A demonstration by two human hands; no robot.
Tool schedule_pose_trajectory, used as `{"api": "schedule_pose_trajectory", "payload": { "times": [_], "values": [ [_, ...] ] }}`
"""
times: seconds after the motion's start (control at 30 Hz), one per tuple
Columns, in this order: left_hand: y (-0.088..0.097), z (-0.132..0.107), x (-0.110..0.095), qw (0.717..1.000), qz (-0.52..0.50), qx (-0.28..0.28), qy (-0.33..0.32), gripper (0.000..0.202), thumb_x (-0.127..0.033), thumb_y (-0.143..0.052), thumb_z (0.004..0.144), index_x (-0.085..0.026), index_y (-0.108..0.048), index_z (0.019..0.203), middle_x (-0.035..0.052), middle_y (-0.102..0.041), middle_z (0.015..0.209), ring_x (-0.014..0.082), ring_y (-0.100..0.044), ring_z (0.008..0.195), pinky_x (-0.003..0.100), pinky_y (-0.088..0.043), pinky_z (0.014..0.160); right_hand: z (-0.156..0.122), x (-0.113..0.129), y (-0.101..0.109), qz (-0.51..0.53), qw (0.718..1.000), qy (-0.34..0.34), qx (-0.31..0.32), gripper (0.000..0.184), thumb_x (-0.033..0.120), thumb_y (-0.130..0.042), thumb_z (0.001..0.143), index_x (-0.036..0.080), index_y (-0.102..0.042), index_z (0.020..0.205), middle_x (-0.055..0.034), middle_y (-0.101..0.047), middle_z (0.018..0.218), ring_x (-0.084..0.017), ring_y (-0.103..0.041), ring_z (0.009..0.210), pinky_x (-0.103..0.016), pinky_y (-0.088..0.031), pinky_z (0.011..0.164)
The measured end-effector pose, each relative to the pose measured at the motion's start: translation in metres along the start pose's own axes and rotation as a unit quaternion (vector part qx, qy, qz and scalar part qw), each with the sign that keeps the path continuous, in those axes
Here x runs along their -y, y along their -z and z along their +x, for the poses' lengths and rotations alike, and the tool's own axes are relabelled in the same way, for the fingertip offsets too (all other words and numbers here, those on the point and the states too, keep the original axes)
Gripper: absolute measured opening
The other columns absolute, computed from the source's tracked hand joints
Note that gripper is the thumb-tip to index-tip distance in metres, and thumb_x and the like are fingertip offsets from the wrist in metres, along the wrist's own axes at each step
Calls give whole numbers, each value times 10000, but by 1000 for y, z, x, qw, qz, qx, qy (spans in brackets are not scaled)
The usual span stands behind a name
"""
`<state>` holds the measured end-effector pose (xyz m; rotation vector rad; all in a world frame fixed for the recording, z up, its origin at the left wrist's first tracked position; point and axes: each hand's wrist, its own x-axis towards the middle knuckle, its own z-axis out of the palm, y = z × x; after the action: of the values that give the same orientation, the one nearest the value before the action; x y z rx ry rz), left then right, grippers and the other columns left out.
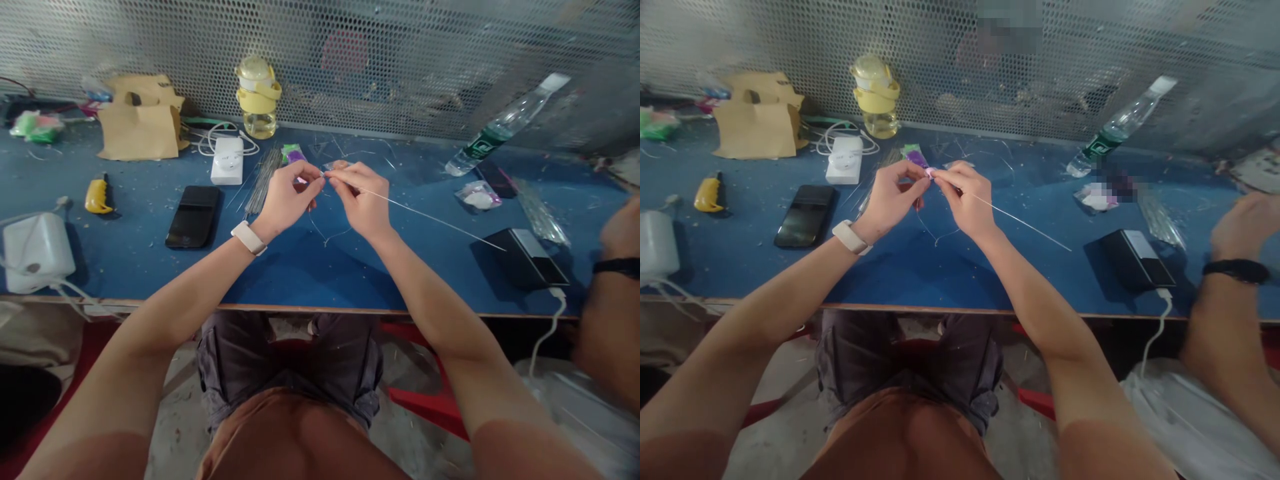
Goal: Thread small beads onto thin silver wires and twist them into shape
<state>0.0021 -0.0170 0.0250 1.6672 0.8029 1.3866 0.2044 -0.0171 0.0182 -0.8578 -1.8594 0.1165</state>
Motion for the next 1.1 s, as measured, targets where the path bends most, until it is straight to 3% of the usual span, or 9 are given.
{"api": "schedule_pose_trajectory", "payload": {
  "times": [0.2, 0.37, 0.53, 0.73, 0.97, 1.1],
  "values": [
    [0, -1, -2, 999, 18, -1, -29, 126, -182, -783, 1038, -178, -729, 924, -5, -699, 812, 71, -669, 588, 173, -531, 537, 1, 6, 1, -5, 1000, -3, -2, 244, 361, -665, 1132, 296, -892, 1192, -68, -853, 1103, -251, -806, 1023, -409, -679, 818],
    [-2, -2, -5, 1000, -8, -7, -8, 144, -157, -795, 1028, -177, -728, 902, -14, -681, 773, 79, -687, 567, 184, -565, 537, -1, 14, -2, -2, 999, 29, -36, 201, 370, -682, 1124, 288, -865, 1130, -43, -871, 1049, -231, -821, 953, -406, -690, 818],
    [-5, -5, -9, 998, -34, -15, 42, 158, -112, -755, 1026, -170, -705, 888, -16, -682, 731, 100, -721, 585, 193, -598, 545, -4, 16, -5, 24, 998, -1, -55, 168, 426, -742, 1078, 272, -757, 1012, -19, -859, 985, -185, -802, 821, -362, -687, 784],
    [-7, -7, -16, 997, -45, -17, 61, 152, -92, -748, 1017, -156, -718, 883, 4, -724, 786, 95, -715, 584, 202, -601, 547, -3, 15, -2, 34, 998, 42, -39, 256, 378, -768, 1066, 263, -694, 850, -37, -886, 1034, -218, -824, 908, -401, -672, 837],
    [-12, -6, -22, 979, -111, -7, 173, 198, -114, -672, 1080, -118, -761, 903, 22, -747, 803, 84, -713, 582, 203, -611, 541, -2, 8, -2, -5, 995, 84, -46, 253, 324, -788, 1051, 276, -674, 830, -25, -835, 1079, -250, -795, 1068, -482, -647, 991],
    [-12, -6, -20, 974, -136, 4, 182, 162, -128, -685, 1087, -115, -771, 951, 12, -746, 803, 74, -707, 581, 198, -619, 549, -2, 5, -2, -29, 995, 89, -42, 261, 303, -811, 1027, 280, -687, 798, -20, -811, 1040, -257, -772, 1073, -496, -640, 992]
  ]
}}
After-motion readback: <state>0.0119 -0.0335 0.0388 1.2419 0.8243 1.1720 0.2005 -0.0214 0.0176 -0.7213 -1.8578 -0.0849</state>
